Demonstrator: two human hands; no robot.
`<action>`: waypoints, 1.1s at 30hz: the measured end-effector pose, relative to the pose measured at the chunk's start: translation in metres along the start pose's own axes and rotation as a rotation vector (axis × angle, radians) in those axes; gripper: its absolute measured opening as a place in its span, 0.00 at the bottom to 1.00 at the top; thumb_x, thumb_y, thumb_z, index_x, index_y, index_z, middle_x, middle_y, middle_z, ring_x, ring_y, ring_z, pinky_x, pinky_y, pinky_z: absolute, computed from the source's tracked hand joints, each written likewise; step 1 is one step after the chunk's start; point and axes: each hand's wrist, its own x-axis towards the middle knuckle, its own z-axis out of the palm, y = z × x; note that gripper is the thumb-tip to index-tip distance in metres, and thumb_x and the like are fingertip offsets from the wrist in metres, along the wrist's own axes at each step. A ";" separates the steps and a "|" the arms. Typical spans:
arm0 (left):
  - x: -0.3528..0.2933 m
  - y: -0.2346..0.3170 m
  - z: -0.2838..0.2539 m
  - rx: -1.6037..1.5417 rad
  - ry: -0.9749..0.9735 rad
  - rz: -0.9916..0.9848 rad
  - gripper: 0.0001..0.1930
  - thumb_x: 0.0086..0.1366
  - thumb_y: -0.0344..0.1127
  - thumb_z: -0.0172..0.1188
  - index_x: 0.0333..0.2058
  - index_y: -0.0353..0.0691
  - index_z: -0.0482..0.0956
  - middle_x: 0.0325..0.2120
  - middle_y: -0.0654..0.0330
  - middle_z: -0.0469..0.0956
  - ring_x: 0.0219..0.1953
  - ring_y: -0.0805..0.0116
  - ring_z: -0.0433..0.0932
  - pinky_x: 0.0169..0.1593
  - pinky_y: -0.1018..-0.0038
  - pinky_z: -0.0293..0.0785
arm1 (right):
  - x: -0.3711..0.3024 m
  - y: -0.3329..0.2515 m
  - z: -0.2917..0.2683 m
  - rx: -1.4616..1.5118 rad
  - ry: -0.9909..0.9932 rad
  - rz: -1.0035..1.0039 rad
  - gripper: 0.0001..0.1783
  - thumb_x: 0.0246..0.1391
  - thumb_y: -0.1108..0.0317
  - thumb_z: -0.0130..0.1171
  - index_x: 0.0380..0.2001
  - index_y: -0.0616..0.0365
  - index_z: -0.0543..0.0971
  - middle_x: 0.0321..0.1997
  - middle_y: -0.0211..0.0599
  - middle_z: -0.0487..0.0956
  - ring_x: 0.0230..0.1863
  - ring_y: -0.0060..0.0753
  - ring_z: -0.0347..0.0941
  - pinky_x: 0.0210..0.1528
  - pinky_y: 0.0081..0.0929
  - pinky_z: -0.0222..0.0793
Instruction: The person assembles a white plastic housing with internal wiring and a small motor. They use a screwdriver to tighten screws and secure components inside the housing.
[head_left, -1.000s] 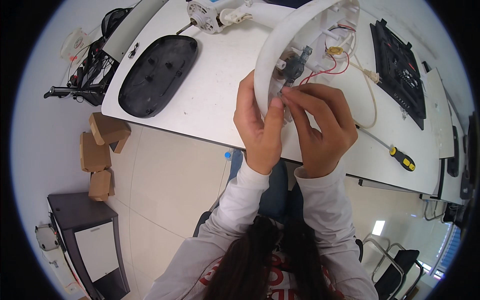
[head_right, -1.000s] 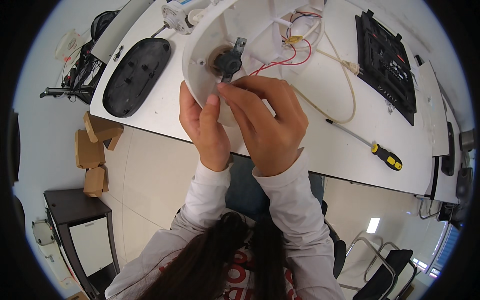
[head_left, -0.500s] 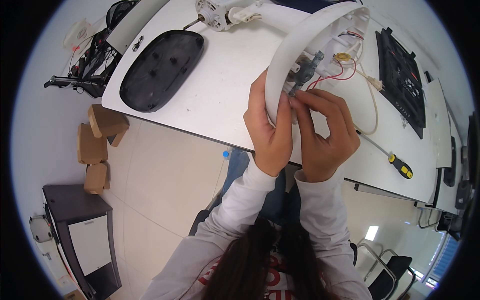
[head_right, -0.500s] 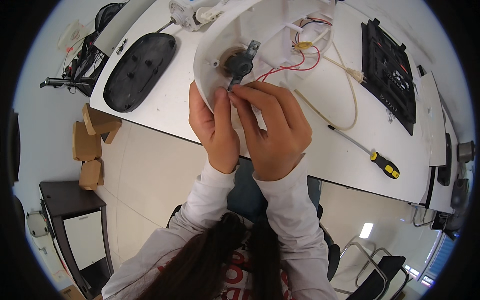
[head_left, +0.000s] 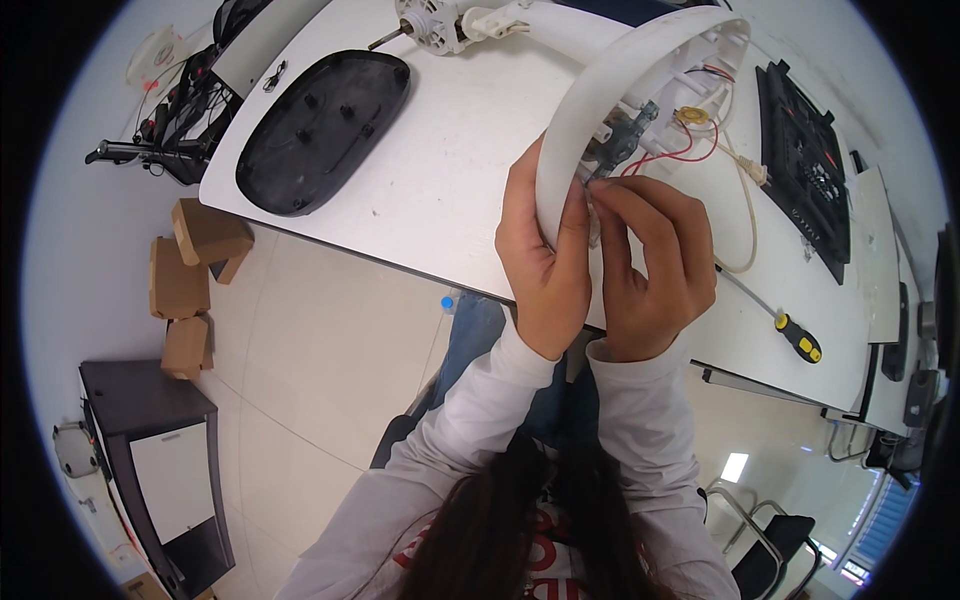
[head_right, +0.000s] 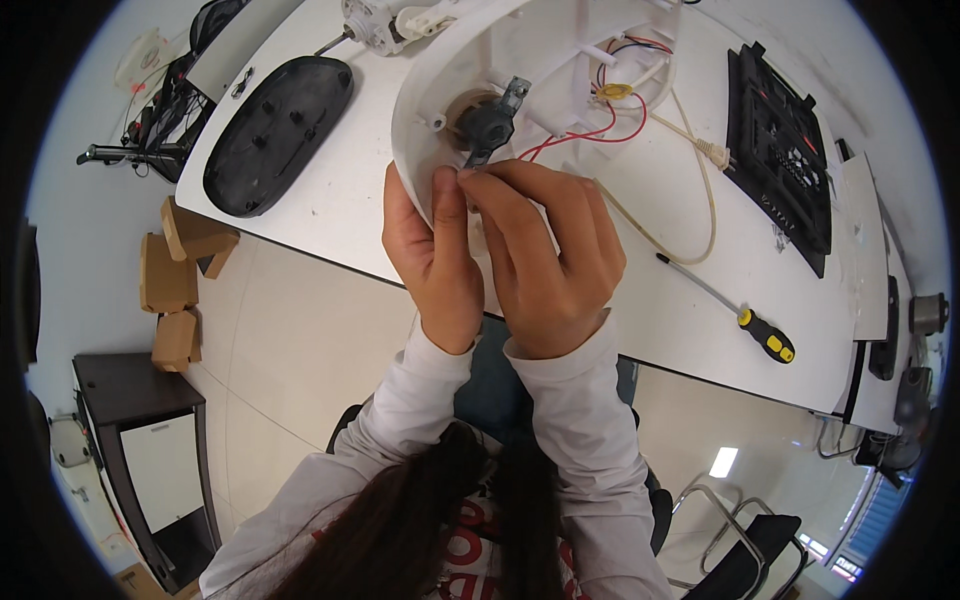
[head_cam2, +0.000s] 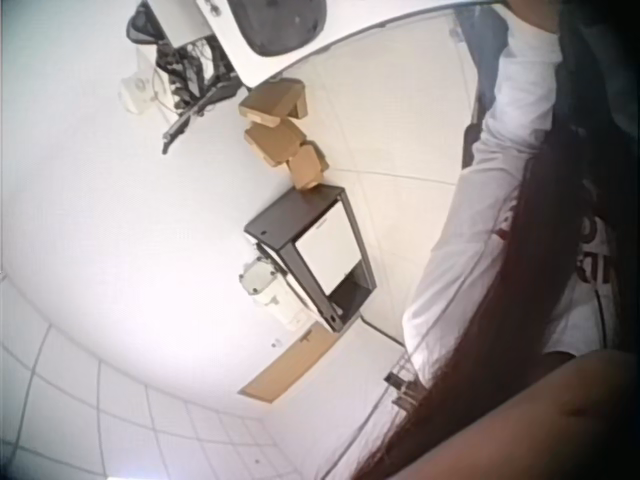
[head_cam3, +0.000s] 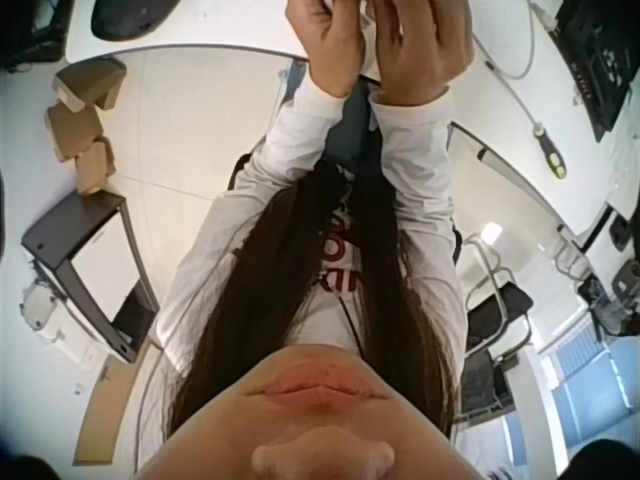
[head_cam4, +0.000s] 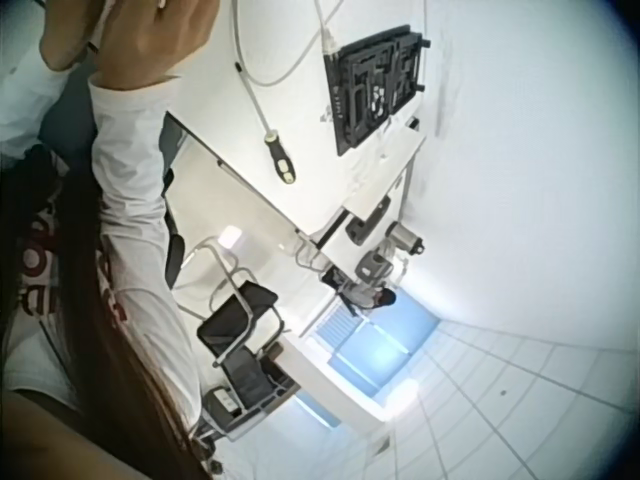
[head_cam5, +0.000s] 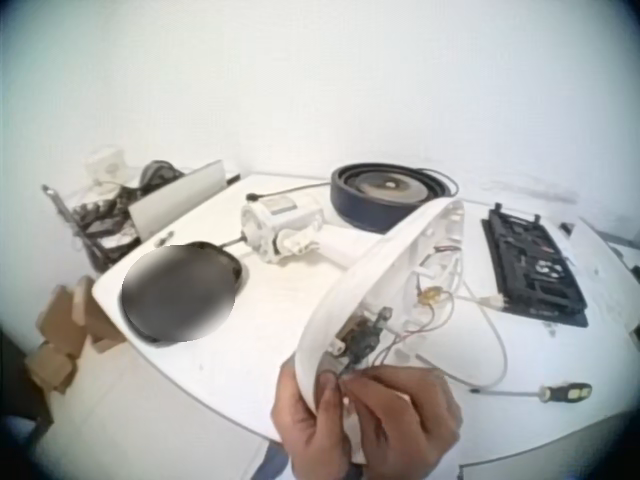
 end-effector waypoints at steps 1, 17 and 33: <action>0.001 -0.003 0.001 0.027 0.007 0.044 0.16 0.64 0.28 0.47 0.51 0.35 0.65 0.42 0.57 0.71 0.39 0.74 0.70 0.40 0.80 0.67 | 0.000 -0.001 0.000 0.002 0.012 0.033 0.13 0.33 0.78 0.64 0.28 0.58 0.78 0.29 0.32 0.76 0.26 0.32 0.71 0.24 0.23 0.66; 0.000 -0.001 0.007 -0.060 0.106 0.018 0.12 0.66 0.34 0.46 0.45 0.35 0.67 0.31 0.65 0.71 0.31 0.81 0.66 0.36 0.86 0.63 | 0.003 -0.007 -0.004 0.012 -0.042 0.161 0.14 0.31 0.78 0.67 0.27 0.58 0.79 0.28 0.32 0.76 0.26 0.29 0.73 0.24 0.21 0.68; -0.001 0.002 0.000 -0.096 -0.034 -0.046 0.22 0.58 0.20 0.45 0.53 0.35 0.63 0.46 0.54 0.71 0.45 0.69 0.71 0.47 0.77 0.68 | 0.003 -0.010 -0.006 0.033 -0.033 0.256 0.12 0.33 0.81 0.65 0.27 0.58 0.80 0.29 0.32 0.78 0.28 0.29 0.75 0.27 0.20 0.69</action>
